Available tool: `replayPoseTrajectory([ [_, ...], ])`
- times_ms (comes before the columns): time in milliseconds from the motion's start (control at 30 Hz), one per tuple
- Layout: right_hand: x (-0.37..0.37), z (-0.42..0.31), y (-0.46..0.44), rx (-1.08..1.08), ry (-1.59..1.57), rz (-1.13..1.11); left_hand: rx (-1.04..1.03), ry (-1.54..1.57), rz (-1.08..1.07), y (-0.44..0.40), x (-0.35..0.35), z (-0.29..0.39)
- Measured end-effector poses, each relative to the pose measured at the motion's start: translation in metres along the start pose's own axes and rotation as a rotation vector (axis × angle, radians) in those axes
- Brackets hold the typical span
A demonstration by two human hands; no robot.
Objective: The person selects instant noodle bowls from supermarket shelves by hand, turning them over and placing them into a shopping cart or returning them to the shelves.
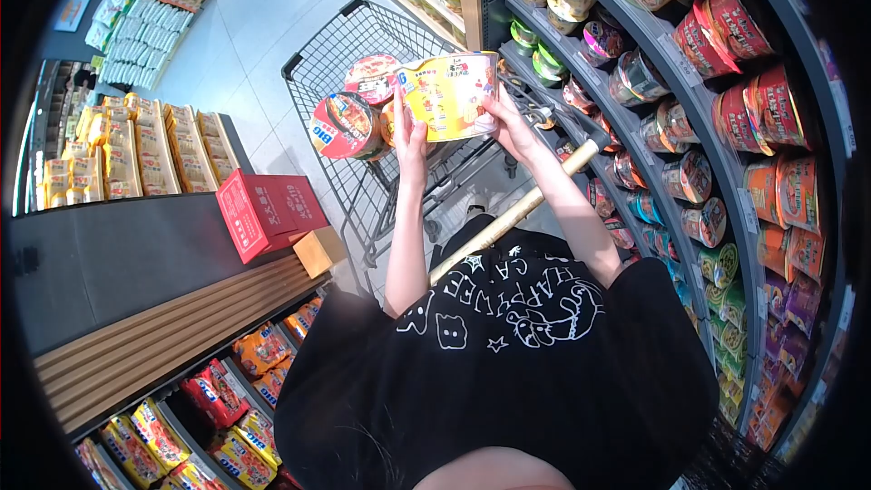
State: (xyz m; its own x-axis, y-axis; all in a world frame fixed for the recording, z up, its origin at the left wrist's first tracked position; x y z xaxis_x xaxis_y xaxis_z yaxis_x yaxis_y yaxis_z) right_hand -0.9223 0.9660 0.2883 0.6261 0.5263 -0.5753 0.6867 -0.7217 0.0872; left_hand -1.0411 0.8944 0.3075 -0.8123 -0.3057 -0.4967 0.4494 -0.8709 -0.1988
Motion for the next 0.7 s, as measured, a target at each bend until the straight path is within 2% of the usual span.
replayPoseTrajectory([
  [100,-0.001,0.0,0.002,-0.017,-0.002,0.025,0.024,-0.008,0.005,0.002,0.0,-0.001],
  [167,0.002,-0.01,0.002,0.097,0.146,0.067,0.127,0.028,0.046,0.006,0.001,-0.006],
  [267,0.004,-0.017,0.001,0.208,0.203,0.1,0.161,-0.021,0.087,0.007,0.006,-0.008],
  [467,0.024,-0.016,0.004,0.258,0.198,0.24,0.245,-0.078,0.064,0.007,0.016,-0.022],
  [533,0.03,0.003,0.004,0.045,-0.071,0.228,0.241,-0.087,0.054,0.006,0.012,-0.019],
  [567,0.029,0.006,0.003,-0.018,-0.096,0.174,0.234,-0.095,0.045,0.006,0.01,-0.018],
  [600,0.027,0.002,0.003,-0.02,-0.097,0.174,0.235,-0.096,0.046,0.006,0.011,-0.019],
  [667,0.007,-0.009,0.002,-0.018,-0.573,-0.007,0.217,-0.067,0.043,0.004,0.014,-0.019],
  [700,-0.004,-0.014,0.002,-0.038,-0.693,-0.125,0.22,-0.066,0.042,0.004,0.015,-0.021],
])
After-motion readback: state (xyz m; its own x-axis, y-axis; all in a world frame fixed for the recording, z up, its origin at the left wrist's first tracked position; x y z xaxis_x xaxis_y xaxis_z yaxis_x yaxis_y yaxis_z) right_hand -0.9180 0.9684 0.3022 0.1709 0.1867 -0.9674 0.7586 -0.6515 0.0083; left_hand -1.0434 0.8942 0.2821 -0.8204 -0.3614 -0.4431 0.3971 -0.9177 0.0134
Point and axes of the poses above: each hand's wrist, its own y-axis away from the middle knuckle, its own x-axis out of the back of the hand, z = x × y, the point moved 9 cm from there along -y, towards the middle knuckle, and after that the axes turned 7 degrees about y, right-handed, at the moved point
